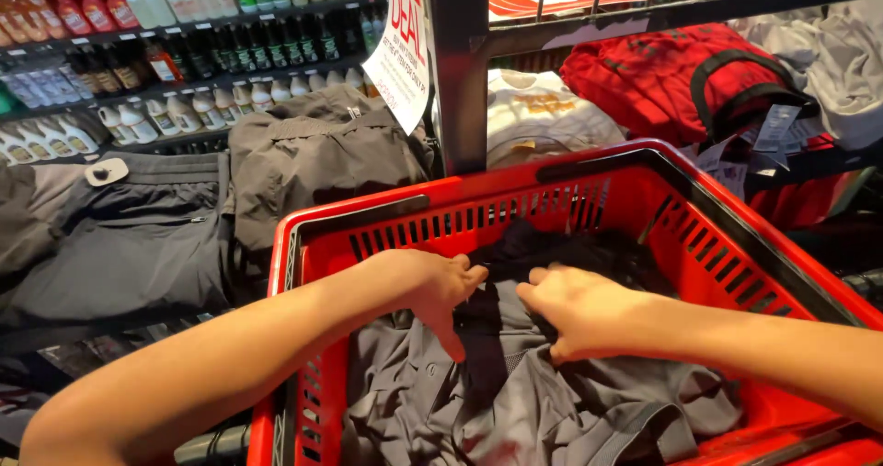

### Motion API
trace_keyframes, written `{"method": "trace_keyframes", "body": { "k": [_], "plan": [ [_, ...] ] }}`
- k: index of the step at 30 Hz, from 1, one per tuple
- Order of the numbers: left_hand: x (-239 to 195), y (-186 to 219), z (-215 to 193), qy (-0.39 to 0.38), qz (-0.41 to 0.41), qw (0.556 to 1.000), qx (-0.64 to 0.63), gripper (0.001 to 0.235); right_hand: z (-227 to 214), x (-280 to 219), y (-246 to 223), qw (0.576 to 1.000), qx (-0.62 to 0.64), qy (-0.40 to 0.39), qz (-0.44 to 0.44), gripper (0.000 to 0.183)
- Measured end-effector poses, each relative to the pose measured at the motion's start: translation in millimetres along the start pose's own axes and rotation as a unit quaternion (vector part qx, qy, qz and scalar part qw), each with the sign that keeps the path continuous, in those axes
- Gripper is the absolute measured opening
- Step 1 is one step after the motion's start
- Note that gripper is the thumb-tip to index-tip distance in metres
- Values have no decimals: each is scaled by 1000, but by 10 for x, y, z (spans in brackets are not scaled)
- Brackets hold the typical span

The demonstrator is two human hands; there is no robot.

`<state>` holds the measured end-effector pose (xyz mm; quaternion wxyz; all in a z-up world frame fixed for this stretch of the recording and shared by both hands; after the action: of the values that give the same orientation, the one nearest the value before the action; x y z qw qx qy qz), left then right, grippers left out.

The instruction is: The person takes folded shirts from a red shopping basket, places them on hangers, and hangs them on a clothing rack. The person repeats this process for several shirts of different colors, including light blue, beige, and gray, while standing in a store aisle.

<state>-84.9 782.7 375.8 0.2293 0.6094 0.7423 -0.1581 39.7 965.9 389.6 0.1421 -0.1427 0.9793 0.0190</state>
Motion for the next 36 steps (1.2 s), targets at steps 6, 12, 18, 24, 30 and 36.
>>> {"method": "trace_keyframes", "body": {
  "k": [6, 12, 18, 24, 30, 36],
  "plan": [
    [-174, 13, -153, 26, -35, 999, -4, 153, -7, 55, 139, 997, 71, 17, 15, 56],
    [-59, -67, -61, 131, 78, 987, -56, 112, -271, -73, 159, 989, 110, 92, -33, 46],
    [-786, 506, -582, 279, 154, 933, -170, 41, -984, -831, -8, 936, 97, 325, -100, 22],
    [-1487, 1665, -843, 465, 168, 836, -240, 27, -1078, -1890, -173, 875, 110, 463, -91, 32],
    [-1826, 3155, -226, 492, 243, 830, -102, 21, -578, -2967, -703, 853, 141, 430, -259, 30],
    [-1402, 3822, 1198, 428, 281, 852, -110, 12, 378, -3300, -1161, 884, 161, 240, -368, 36]
  ]
}}
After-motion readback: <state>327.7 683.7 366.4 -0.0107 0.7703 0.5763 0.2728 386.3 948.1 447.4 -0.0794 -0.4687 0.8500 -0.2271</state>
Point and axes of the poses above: each hand's wrist, its own x-axis towards the middle knuckle, its own z-axis out of the palm, y = z × x, the point moved 1 cm from there along x, towards the middle knuckle, and after that the axes turned 8 degrees about z, right-handed, at the moved point
